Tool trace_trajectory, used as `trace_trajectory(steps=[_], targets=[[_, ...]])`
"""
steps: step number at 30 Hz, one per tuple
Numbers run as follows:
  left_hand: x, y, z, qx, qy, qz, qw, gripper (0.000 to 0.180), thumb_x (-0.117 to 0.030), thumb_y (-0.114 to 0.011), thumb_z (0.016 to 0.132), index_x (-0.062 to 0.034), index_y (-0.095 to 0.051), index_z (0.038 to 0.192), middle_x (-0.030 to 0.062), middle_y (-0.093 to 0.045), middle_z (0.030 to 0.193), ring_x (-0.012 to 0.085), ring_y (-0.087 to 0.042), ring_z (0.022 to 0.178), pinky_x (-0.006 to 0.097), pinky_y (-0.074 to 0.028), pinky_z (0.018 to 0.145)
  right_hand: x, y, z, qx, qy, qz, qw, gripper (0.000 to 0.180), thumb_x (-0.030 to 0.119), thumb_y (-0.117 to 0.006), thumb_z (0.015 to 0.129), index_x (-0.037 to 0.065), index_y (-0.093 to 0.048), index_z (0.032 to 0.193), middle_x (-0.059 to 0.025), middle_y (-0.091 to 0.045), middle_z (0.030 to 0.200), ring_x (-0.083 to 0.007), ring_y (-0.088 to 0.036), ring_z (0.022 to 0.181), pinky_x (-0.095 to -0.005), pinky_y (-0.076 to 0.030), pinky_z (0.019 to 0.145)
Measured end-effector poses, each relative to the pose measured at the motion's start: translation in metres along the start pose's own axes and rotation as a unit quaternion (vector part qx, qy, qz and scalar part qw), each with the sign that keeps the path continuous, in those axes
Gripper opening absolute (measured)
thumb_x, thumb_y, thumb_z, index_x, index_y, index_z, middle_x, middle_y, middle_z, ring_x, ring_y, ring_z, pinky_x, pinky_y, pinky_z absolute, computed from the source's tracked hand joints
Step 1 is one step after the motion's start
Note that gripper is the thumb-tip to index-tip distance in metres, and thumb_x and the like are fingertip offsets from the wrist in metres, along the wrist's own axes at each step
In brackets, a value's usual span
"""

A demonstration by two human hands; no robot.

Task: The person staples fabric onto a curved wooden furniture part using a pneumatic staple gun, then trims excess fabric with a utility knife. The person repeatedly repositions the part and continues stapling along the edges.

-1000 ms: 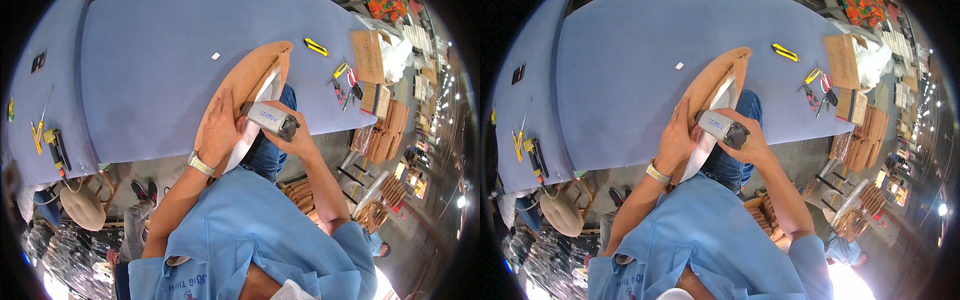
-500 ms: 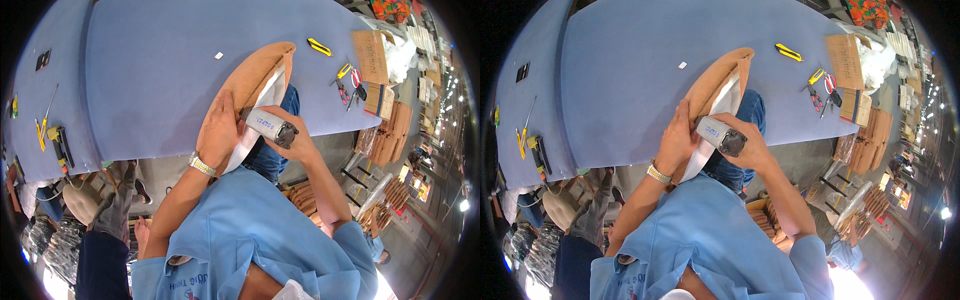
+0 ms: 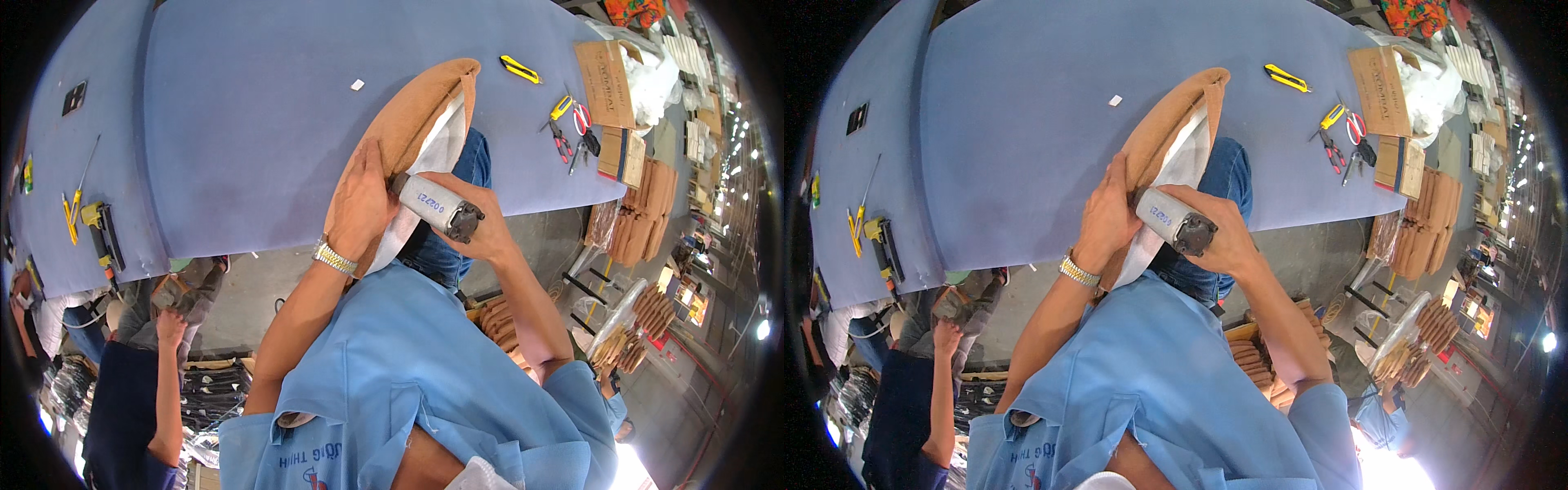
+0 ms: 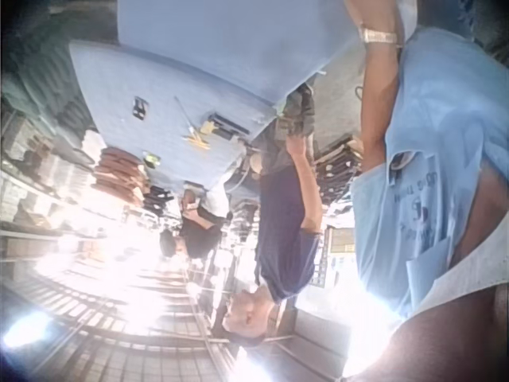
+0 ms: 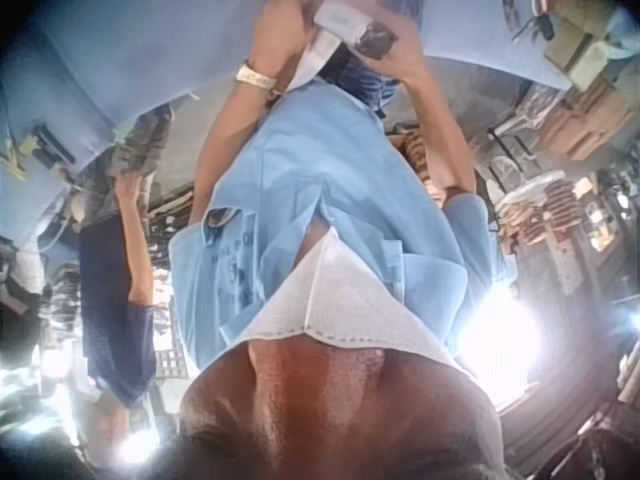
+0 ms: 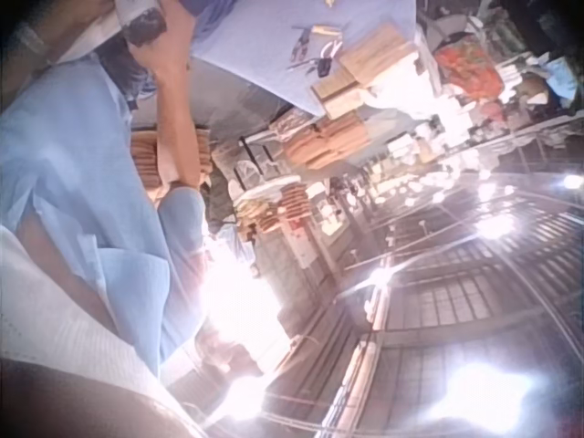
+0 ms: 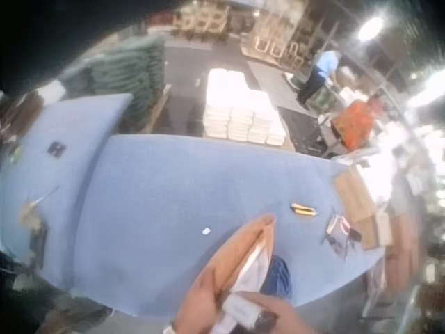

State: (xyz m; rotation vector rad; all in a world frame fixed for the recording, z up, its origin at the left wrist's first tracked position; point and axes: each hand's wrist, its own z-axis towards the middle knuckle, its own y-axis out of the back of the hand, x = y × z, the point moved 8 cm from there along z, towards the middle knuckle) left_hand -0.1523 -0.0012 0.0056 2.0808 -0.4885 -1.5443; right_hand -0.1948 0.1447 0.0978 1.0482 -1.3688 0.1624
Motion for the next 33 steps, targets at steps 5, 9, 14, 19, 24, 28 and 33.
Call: trace_trajectory(steps=[5,9,14,19,24,28,33], targets=[[0.000,-0.002,-0.005,0.015,0.007,-0.013,1.000,0.100,-0.008,-0.079,0.076,0.0027,-0.025,0.159,0.0378,-0.046,0.150,0.0502,-0.053,0.134,0.050,-0.051,0.106,0.001,-0.003,0.002,0.025,-0.045,0.003,0.999,0.061,0.004,-0.078,0.073,0.005,-0.064,0.132,-0.0179,-0.073,0.119,-0.0382,-0.072,0.106,-0.0387,-0.057,0.090],[-0.001,-0.004,-0.007,-0.007,-0.037,-0.024,0.999,0.107,-0.009,-0.081,0.074,0.0007,-0.021,0.162,0.0374,-0.040,0.155,0.0493,-0.043,0.143,0.048,-0.047,0.112,-0.011,-0.007,-0.001,-0.027,-0.027,0.066,0.997,0.056,0.003,-0.077,0.074,0.006,-0.065,0.128,-0.0172,-0.074,0.112,-0.0369,-0.073,0.103,-0.0374,-0.056,0.091],[0.007,0.002,0.000,0.125,-0.110,-0.159,0.973,0.110,-0.022,-0.083,0.080,-0.0059,-0.017,0.166,0.0301,-0.032,0.165,0.0402,-0.031,0.155,0.045,-0.031,0.125,-0.007,-0.010,-0.001,-0.020,-0.065,0.019,0.998,0.051,0.004,-0.076,0.076,0.004,-0.065,0.126,-0.0154,-0.075,0.108,-0.0313,-0.074,0.103,-0.0357,-0.054,0.092],[0.070,0.004,0.013,0.191,0.047,-0.337,0.921,0.081,-0.060,-0.044,0.107,-0.0117,-0.020,0.168,0.0196,-0.021,0.172,0.0299,-0.020,0.160,0.042,-0.014,0.131,-0.019,-0.011,-0.007,-0.014,-0.119,0.032,0.992,0.046,0.008,-0.075,0.080,0.005,-0.066,0.125,-0.0138,-0.075,0.107,-0.0280,-0.073,0.099,-0.0358,-0.054,0.092],[0.109,-0.049,0.006,0.158,0.075,-0.298,0.938,0.076,-0.063,-0.028,0.109,-0.0150,-0.021,0.168,0.0165,-0.014,0.175,0.0306,-0.009,0.162,0.044,-0.010,0.131,-0.015,-0.013,-0.009,-0.018,-0.114,0.024,0.993,0.044,0.009,-0.076,0.081,0.004,-0.066,0.124,-0.0138,-0.074,0.107,-0.0288,-0.073,0.098,-0.0355,-0.054,0.091],[0.082,-0.040,-0.006,0.147,0.051,-0.284,0.946,0.077,-0.065,-0.026,0.108,-0.0158,-0.022,0.168,0.0168,-0.011,0.175,0.0320,-0.002,0.163,0.048,-0.007,0.131,-0.018,-0.012,-0.011,-0.027,-0.127,0.012,0.991,0.044,0.010,-0.077,0.081,0.003,-0.066,0.123,-0.0142,-0.074,0.108,-0.0291,-0.073,0.098,-0.0358,-0.055,0.090],[0.046,-0.017,-0.017,0.130,-0.005,-0.256,0.958,0.080,-0.060,-0.037,0.108,-0.0092,-0.020,0.167,0.0235,-0.014,0.173,0.0353,-0.006,0.162,0.046,-0.009,0.131,-0.013,-0.010,-0.008,-0.031,-0.120,0.004,0.992,0.045,0.009,-0.078,0.079,0.003,-0.067,0.123,-0.0149,-0.075,0.107,-0.0318,-0.074,0.099,-0.0369,-0.056,0.090]])
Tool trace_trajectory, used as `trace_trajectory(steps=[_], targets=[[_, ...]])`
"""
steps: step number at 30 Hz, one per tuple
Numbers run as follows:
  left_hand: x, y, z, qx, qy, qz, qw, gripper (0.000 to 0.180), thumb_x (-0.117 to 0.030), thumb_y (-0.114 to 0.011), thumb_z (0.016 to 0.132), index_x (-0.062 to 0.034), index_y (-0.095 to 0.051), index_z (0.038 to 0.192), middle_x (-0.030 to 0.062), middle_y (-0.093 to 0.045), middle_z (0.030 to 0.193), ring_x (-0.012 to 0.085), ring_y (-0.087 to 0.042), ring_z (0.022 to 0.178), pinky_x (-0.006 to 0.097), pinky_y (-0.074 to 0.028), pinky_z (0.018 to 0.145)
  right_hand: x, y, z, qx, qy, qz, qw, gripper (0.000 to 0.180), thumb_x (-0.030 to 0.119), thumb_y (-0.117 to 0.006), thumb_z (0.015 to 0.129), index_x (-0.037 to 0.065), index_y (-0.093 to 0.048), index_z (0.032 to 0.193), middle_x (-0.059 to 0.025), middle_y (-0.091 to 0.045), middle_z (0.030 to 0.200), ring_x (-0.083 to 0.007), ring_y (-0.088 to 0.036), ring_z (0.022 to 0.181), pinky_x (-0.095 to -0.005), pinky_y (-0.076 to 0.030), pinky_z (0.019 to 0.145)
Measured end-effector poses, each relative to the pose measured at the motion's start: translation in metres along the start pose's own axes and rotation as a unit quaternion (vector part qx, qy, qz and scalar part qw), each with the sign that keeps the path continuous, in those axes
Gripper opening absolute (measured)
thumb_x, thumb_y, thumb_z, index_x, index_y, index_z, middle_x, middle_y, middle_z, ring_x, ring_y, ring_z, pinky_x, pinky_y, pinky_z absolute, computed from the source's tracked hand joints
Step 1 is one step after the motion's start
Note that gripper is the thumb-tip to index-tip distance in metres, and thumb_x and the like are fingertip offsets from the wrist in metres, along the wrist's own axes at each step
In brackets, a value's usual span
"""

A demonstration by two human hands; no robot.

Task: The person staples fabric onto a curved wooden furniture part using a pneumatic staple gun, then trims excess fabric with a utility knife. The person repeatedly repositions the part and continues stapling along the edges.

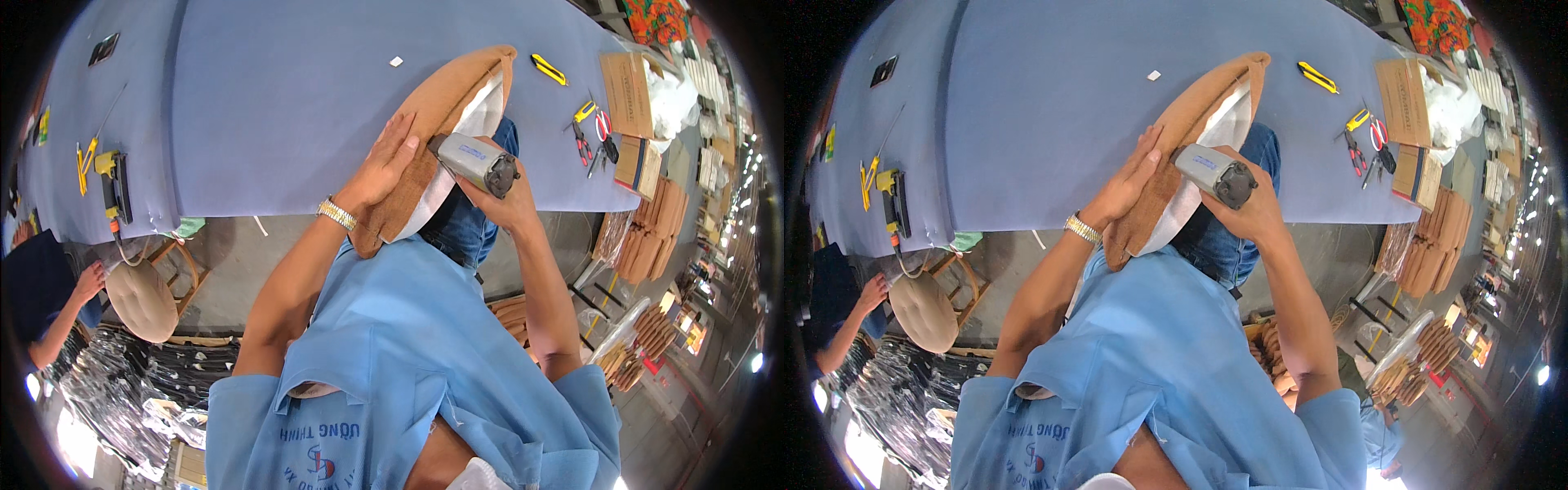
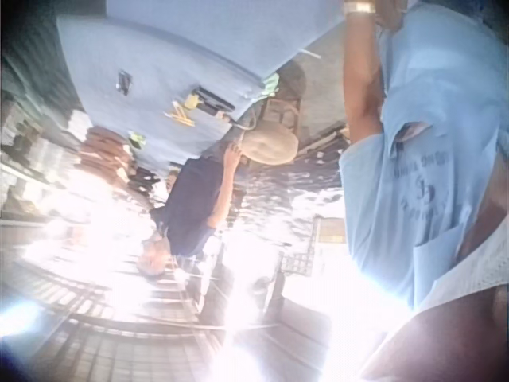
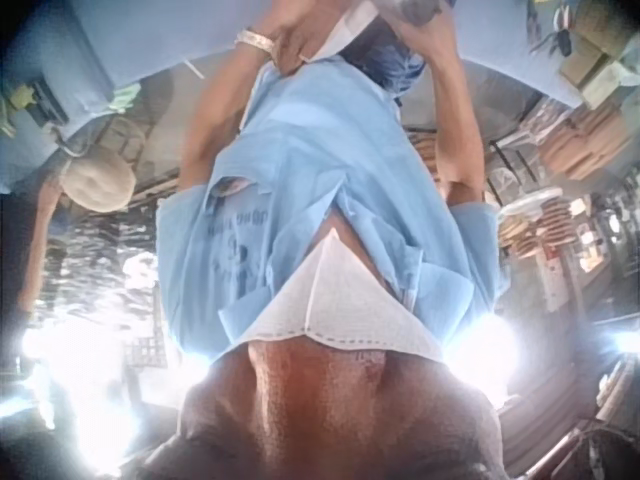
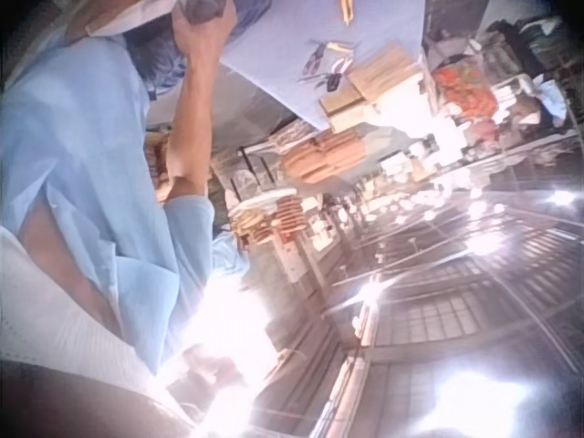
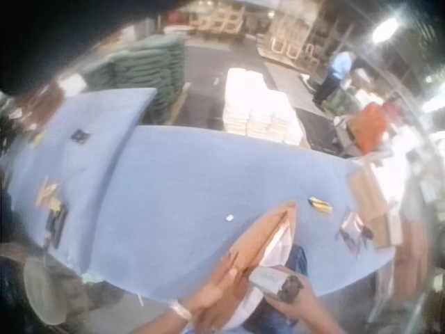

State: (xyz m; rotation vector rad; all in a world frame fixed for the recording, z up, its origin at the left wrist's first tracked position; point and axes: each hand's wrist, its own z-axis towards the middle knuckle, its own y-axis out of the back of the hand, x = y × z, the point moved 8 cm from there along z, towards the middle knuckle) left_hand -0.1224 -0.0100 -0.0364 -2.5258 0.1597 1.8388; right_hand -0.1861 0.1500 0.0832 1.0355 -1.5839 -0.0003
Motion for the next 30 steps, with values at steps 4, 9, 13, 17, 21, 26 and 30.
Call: trace_trajectory(steps=[4,9,13,17,21,26,30], targets=[[-0.027,-0.006,-0.009,-0.012,-0.051,0.122,0.991,0.088,-0.047,-0.061,0.103,-0.0038,-0.016,0.166,0.0253,-0.015,0.172,0.0362,-0.010,0.161,0.045,-0.017,0.130,-0.002,0.001,0.002,-0.019,0.044,0.010,0.999,0.048,0.009,-0.079,0.077,0.003,-0.067,0.124,-0.0159,-0.076,0.107,-0.0329,-0.074,0.099,-0.0369,-0.056,0.090],[-0.035,-0.006,-0.015,-0.087,-0.002,0.166,0.982,0.087,-0.025,-0.072,0.096,-0.0009,-0.021,0.163,0.0313,-0.034,0.163,0.0464,-0.031,0.153,0.048,-0.036,0.121,-0.003,0.001,0.001,-0.017,0.053,-0.006,0.998,0.053,0.008,-0.080,0.076,0.004,-0.067,0.126,-0.0187,-0.076,0.110,-0.0339,-0.075,0.102,-0.0366,-0.057,0.090],[-0.032,-0.003,-0.016,-0.106,-0.005,0.207,0.972,0.087,-0.020,-0.071,0.095,0.0000,-0.022,0.163,0.0324,-0.039,0.159,0.0484,-0.037,0.148,0.050,-0.041,0.117,0.005,0.003,-0.002,-0.014,0.075,-0.006,0.997,0.059,0.007,-0.080,0.074,0.006,-0.066,0.131,-0.0172,-0.075,0.116,-0.0359,-0.074,0.103,-0.0371,-0.059,0.089],[-0.036,-0.001,-0.015,-0.078,0.025,0.189,0.978,0.087,-0.021,-0.073,0.093,0.0079,-0.024,0.159,0.0343,-0.039,0.158,0.0476,-0.036,0.150,0.048,-0.036,0.122,0.011,0.000,-0.003,0.007,0.102,-0.002,0.995,0.062,0.007,-0.080,0.073,0.006,-0.065,0.133,-0.0146,-0.075,0.119,-0.0369,-0.074,0.103,-0.0376,-0.059,0.088],[-0.035,0.001,-0.017,-0.081,0.017,0.188,0.979,0.086,-0.019,-0.073,0.092,0.0085,-0.026,0.158,0.0336,-0.040,0.158,0.0476,-0.037,0.149,0.048,-0.037,0.121,0.011,-0.002,-0.001,0.022,0.106,0.001,0.994,0.062,0.007,-0.079,0.074,0.008,-0.064,0.134,-0.0147,-0.074,0.118,-0.0380,-0.073,0.104,-0.0382,-0.059,0.087],[-0.043,-0.002,-0.021,-0.095,0.021,0.221,0.970,0.085,-0.017,-0.074,0.089,0.0091,-0.029,0.157,0.0333,-0.043,0.156,0.0480,-0.042,0.145,0.047,-0.039,0.119,0.016,-0.006,0.002,0.032,0.096,0.005,0.995,0.060,0.008,-0.077,0.076,0.009,-0.063,0.134,-0.0162,-0.075,0.113,-0.0400,-0.072,0.101,-0.0386,-0.059,0.084],[-0.046,-0.002,-0.020,-0.102,0.013,0.229,0.968,0.085,-0.016,-0.074,0.088,0.0095,-0.030,0.156,0.0333,-0.045,0.154,0.0479,-0.044,0.144,0.047,-0.041,0.118,0.016,-0.007,0.000,0.024,0.078,0.003,0.997,0.059,0.009,-0.077,0.076,0.009,-0.063,0.133,-0.0175,-0.074,0.110,-0.0408,-0.072,0.099,-0.0383,-0.058,0.081]])
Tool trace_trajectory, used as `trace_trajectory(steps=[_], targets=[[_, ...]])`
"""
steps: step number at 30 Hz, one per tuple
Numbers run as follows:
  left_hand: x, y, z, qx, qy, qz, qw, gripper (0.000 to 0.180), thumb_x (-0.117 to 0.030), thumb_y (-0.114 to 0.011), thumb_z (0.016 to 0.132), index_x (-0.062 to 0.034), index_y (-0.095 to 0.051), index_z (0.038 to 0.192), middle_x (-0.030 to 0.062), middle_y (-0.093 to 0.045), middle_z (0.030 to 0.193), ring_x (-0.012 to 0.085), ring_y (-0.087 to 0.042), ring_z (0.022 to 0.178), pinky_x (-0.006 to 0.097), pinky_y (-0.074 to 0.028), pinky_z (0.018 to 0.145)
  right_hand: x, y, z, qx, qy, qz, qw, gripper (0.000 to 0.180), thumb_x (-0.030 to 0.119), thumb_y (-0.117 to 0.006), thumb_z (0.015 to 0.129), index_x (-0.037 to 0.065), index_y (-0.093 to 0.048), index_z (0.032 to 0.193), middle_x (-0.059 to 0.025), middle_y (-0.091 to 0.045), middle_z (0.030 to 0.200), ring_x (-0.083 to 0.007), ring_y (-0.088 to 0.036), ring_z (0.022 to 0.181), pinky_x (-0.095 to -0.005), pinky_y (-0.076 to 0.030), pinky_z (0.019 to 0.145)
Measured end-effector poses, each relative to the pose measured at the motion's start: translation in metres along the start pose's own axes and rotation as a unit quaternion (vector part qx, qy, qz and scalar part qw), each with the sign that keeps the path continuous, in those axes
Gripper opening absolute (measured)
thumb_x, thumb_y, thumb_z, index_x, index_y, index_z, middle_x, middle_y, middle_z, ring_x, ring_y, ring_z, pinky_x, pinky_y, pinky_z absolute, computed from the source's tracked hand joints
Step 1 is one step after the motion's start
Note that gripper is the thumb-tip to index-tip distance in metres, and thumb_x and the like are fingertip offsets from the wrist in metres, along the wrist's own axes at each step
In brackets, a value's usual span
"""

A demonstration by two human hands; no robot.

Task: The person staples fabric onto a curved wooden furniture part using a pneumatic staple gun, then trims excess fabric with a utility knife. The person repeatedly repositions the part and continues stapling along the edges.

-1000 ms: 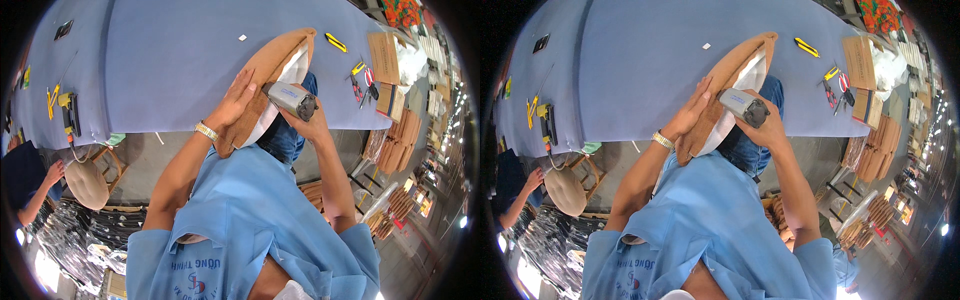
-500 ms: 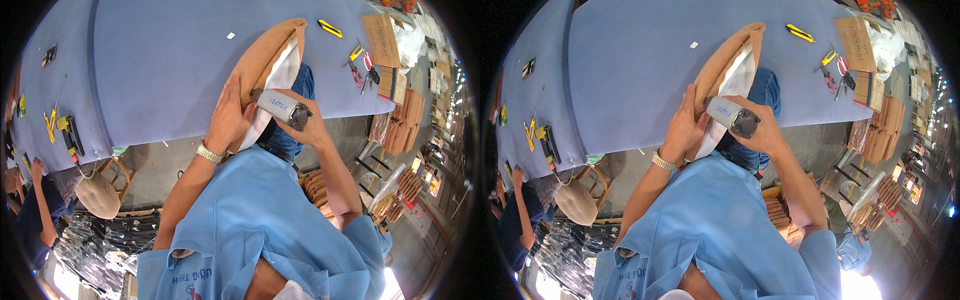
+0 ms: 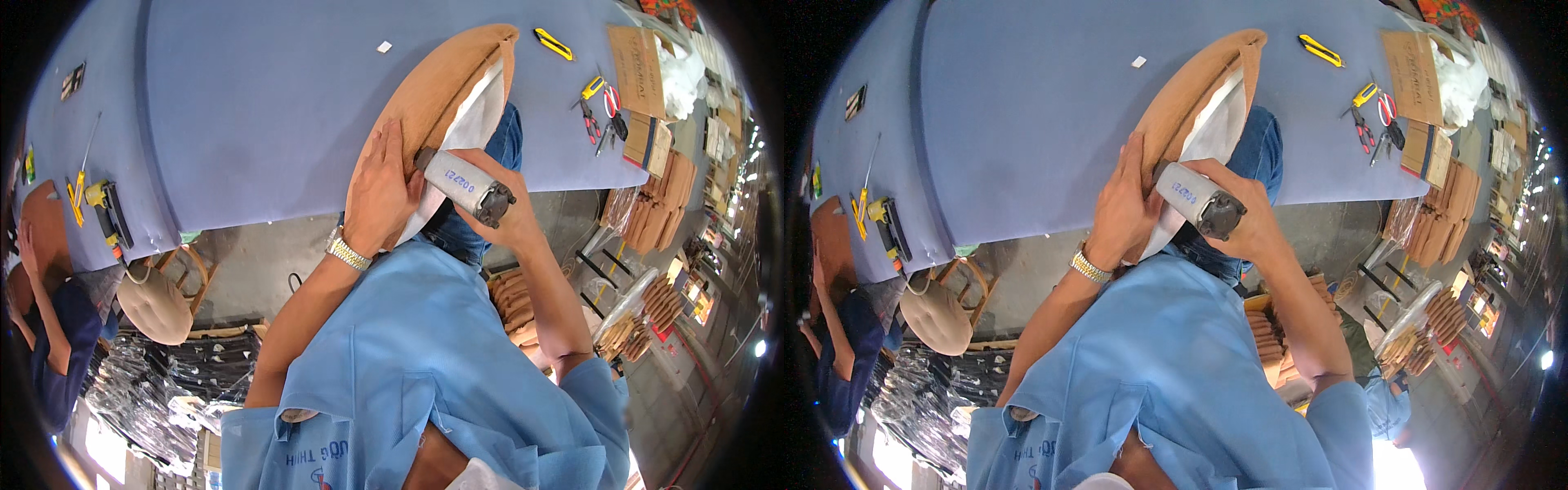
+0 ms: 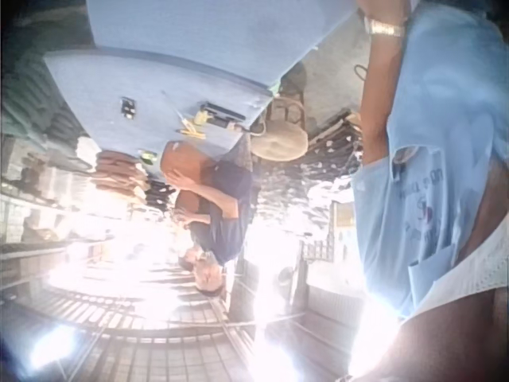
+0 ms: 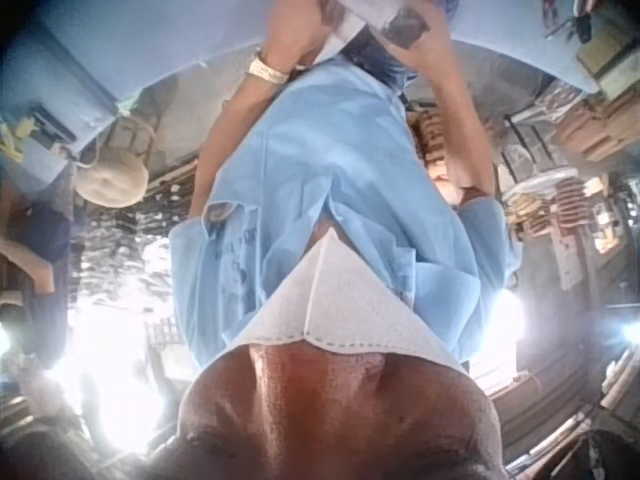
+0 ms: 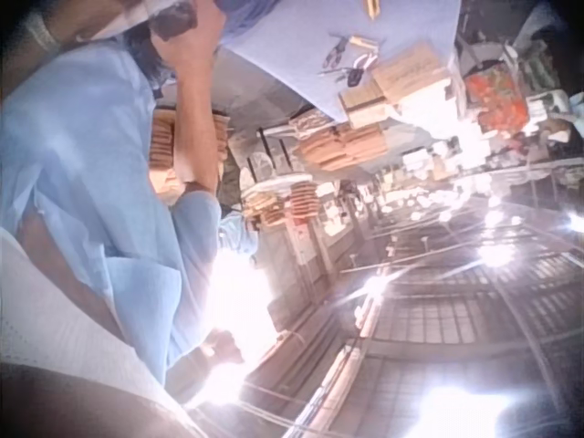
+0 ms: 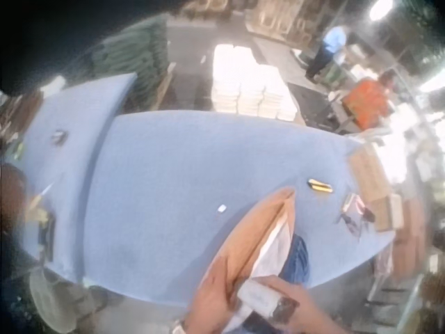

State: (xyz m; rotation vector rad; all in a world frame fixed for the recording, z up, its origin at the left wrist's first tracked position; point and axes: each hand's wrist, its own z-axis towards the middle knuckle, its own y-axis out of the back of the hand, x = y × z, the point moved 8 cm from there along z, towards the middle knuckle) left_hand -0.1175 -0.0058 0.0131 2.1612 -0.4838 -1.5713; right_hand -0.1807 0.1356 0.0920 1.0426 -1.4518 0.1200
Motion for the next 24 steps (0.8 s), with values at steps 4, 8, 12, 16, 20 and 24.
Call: trace_trajectory(steps=[4,8,12,16,20,24], targets=[[0.007,-0.002,0.001,-0.007,-0.002,-0.011,1.000,0.084,-0.015,-0.074,0.088,0.0092,-0.031,0.156,0.0321,-0.046,0.154,0.0471,-0.045,0.143,0.047,-0.041,0.117,0.002,0.002,-0.003,0.004,0.023,-0.025,0.999,0.062,0.010,-0.078,0.074,0.009,-0.062,0.134,-0.0174,-0.074,0.112,-0.0405,-0.072,0.099,-0.0385,-0.058,0.082],[0.006,-0.001,0.001,-0.010,-0.015,0.005,1.000,0.084,-0.014,-0.074,0.087,0.0086,-0.032,0.156,0.0314,-0.046,0.154,0.0470,-0.044,0.144,0.047,-0.041,0.118,0.003,0.001,-0.008,0.021,0.028,-0.041,0.999,0.064,0.010,-0.078,0.073,0.008,-0.062,0.135,-0.0166,-0.073,0.115,-0.0401,-0.072,0.098,-0.0394,-0.058,0.082],[0.004,0.000,-0.002,-0.006,-0.011,-0.003,1.000,0.085,-0.012,-0.075,0.086,0.0085,-0.033,0.156,0.0315,-0.046,0.154,0.0471,-0.044,0.144,0.046,-0.042,0.118,0.008,0.000,-0.006,0.026,0.040,-0.042,0.998,0.064,0.010,-0.079,0.073,0.008,-0.062,0.134,-0.0161,-0.073,0.116,-0.0402,-0.072,0.099,-0.0398,-0.058,0.082],[0.002,-0.002,-0.006,-0.012,0.005,-0.013,1.000,0.087,-0.007,-0.077,0.082,0.0080,-0.033,0.156,0.0315,-0.046,0.154,0.0467,-0.044,0.145,0.046,-0.042,0.118,0.005,-0.003,-0.003,0.044,0.001,-0.013,0.999,0.063,0.009,-0.079,0.072,0.008,-0.062,0.133,-0.0158,-0.074,0.115,-0.0400,-0.072,0.100,-0.0392,-0.058,0.082],[0.004,-0.003,-0.002,-0.014,0.003,-0.006,1.000,0.089,-0.004,-0.077,0.080,0.0075,-0.033,0.156,0.0313,-0.047,0.153,0.0458,-0.044,0.144,0.046,-0.042,0.118,0.000,-0.006,-0.005,0.036,-0.006,-0.011,0.999,0.064,0.008,-0.079,0.072,0.008,-0.062,0.133,-0.0157,-0.073,0.117,-0.0400,-0.072,0.101,-0.0392,-0.058,0.083],[0.007,0.000,-0.002,-0.035,-0.014,-0.021,0.999,0.092,0.002,-0.076,0.076,0.0031,-0.032,0.157,0.0346,-0.049,0.149,0.0479,-0.051,0.136,0.048,-0.049,0.109,0.001,-0.007,-0.014,0.014,0.026,0.006,1.000,0.069,0.010,-0.080,0.070,0.008,-0.061,0.136,-0.0165,-0.072,0.121,-0.0403,-0.071,0.103,-0.0395,-0.058,0.086]])
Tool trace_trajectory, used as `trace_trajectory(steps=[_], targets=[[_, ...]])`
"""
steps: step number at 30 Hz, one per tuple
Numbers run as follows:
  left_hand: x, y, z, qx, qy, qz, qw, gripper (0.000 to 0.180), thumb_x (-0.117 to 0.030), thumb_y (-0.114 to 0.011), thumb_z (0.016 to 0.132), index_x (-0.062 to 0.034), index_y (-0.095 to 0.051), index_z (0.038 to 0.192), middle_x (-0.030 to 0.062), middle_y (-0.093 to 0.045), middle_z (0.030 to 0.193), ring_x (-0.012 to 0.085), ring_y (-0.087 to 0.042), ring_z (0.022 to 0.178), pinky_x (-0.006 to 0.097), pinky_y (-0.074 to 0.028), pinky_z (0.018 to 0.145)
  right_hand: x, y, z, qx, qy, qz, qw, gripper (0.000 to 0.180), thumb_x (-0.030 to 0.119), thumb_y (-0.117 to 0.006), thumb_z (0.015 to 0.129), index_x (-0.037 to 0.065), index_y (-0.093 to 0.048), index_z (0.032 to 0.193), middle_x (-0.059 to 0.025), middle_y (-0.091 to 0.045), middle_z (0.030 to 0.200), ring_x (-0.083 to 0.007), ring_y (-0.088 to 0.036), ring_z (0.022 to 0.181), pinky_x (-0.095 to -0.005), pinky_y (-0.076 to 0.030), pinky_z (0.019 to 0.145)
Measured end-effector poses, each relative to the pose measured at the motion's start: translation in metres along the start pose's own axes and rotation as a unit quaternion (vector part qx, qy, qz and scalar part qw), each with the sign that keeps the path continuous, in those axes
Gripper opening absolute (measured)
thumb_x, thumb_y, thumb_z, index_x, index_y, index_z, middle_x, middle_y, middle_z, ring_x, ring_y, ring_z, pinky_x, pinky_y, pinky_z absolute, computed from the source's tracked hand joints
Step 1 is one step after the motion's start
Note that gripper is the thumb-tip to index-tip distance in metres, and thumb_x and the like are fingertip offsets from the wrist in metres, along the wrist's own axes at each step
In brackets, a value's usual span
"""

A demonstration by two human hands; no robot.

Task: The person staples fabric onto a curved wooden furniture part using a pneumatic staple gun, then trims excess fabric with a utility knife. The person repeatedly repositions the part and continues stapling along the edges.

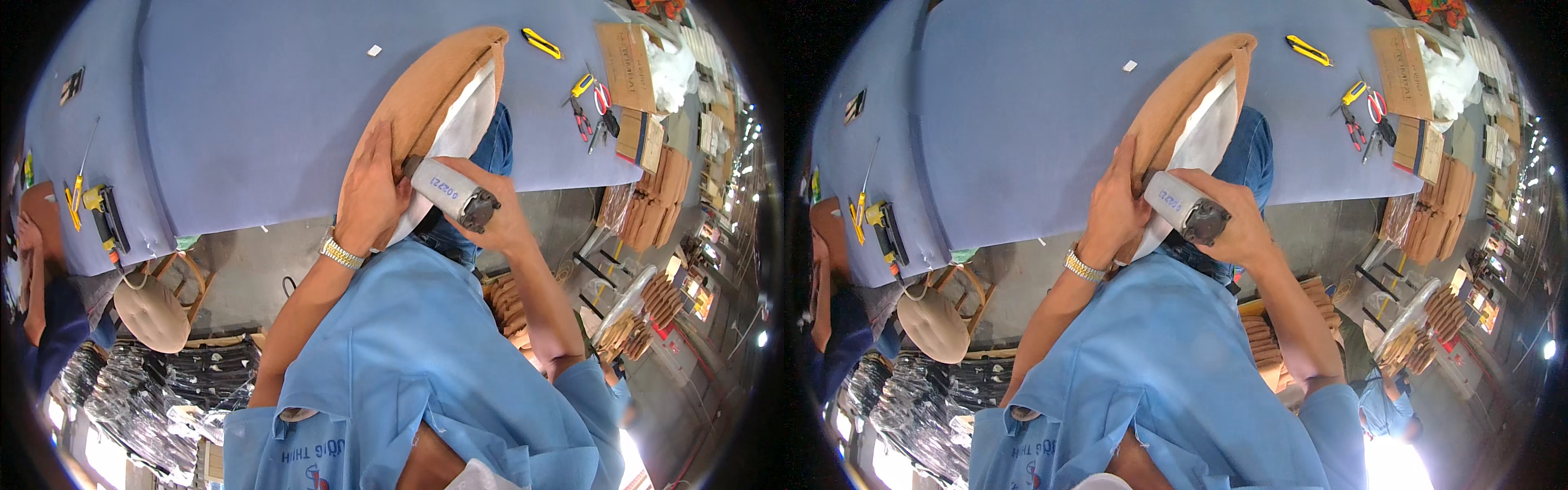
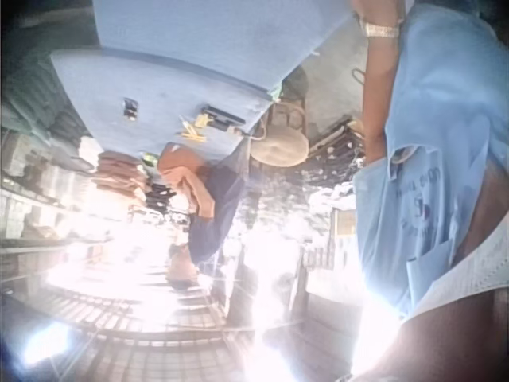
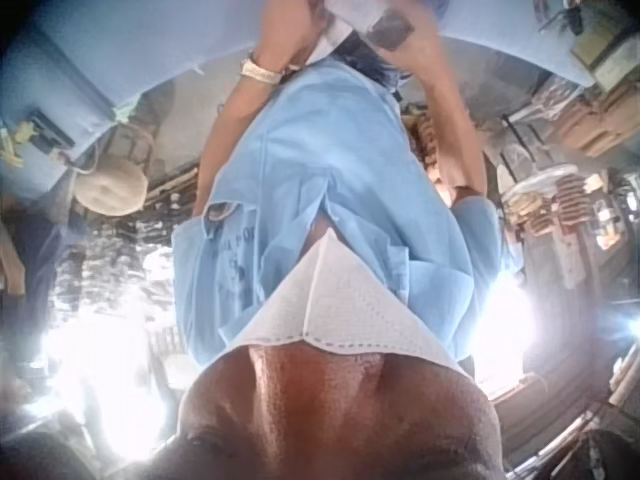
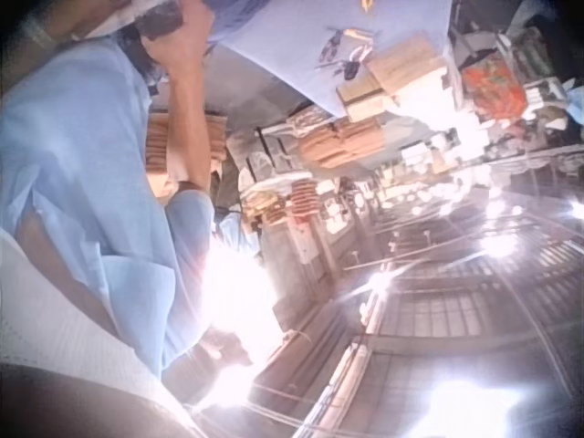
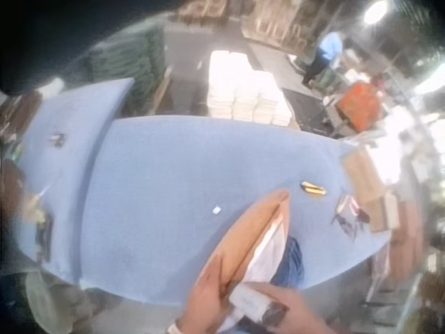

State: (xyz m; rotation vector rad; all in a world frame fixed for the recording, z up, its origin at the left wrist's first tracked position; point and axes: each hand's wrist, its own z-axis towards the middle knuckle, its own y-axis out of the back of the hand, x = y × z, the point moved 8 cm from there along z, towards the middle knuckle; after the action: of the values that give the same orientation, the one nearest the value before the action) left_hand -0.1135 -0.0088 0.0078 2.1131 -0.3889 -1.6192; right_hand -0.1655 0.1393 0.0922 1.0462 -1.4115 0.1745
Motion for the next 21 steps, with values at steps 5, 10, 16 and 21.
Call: trace_trajectory(steps=[5,10,16,21], targets=[[0.002,-0.001,0.002,-0.024,-0.025,0.018,0.999,0.095,0.003,-0.078,0.074,0.0008,-0.033,0.158,0.0370,-0.051,0.146,0.0494,-0.057,0.129,0.049,-0.052,0.104,0.001,0.000,-0.004,0.024,0.012,-0.033,0.999,0.071,0.011,-0.081,0.069,0.008,-0.061,0.137,-0.0165,-0.072,0.122,-0.0405,-0.071,0.104,-0.0402,-0.058,0.088],[-0.002,-0.001,-0.001,-0.019,-0.031,0.016,0.999,0.095,0.000,-0.078,0.076,0.0008,-0.031,0.158,0.0372,-0.055,0.142,0.0498,-0.058,0.128,0.049,-0.053,0.104,0.001,0.001,0.000,0.045,-0.020,-0.021,0.999,0.068,0.012,-0.080,0.070,0.009,-0.061,0.136,-0.0162,-0.072,0.121,-0.0406,-0.071,0.104,-0.0403,-0.058,0.088],[-0.001,0.001,-0.004,-0.007,-0.009,0.017,1.000,0.084,0.002,-0.070,0.078,0.0099,-0.035,0.153,0.0362,-0.055,0.142,0.0481,-0.054,0.133,0.048,-0.045,0.113,-0.001,-0.011,0.009,0.031,-0.047,0.032,0.998,0.059,0.011,-0.078,0.074,0.006,-0.063,0.131,-0.0165,-0.073,0.119,-0.0394,-0.071,0.107,-0.0386,-0.057,0.092],[0.013,0.012,-0.001,-0.033,-0.032,0.048,0.998,0.064,-0.001,-0.056,0.090,0.0128,-0.037,0.150,0.0381,-0.050,0.146,0.0442,-0.055,0.136,0.046,-0.043,0.119,-0.005,-0.027,0.012,-0.018,0.014,0.013,1.000,0.053,0.007,-0.075,0.077,0.002,-0.064,0.129,-0.0215,-0.075,0.116,-0.0344,-0.073,0.113,-0.0405,-0.056,0.095]])
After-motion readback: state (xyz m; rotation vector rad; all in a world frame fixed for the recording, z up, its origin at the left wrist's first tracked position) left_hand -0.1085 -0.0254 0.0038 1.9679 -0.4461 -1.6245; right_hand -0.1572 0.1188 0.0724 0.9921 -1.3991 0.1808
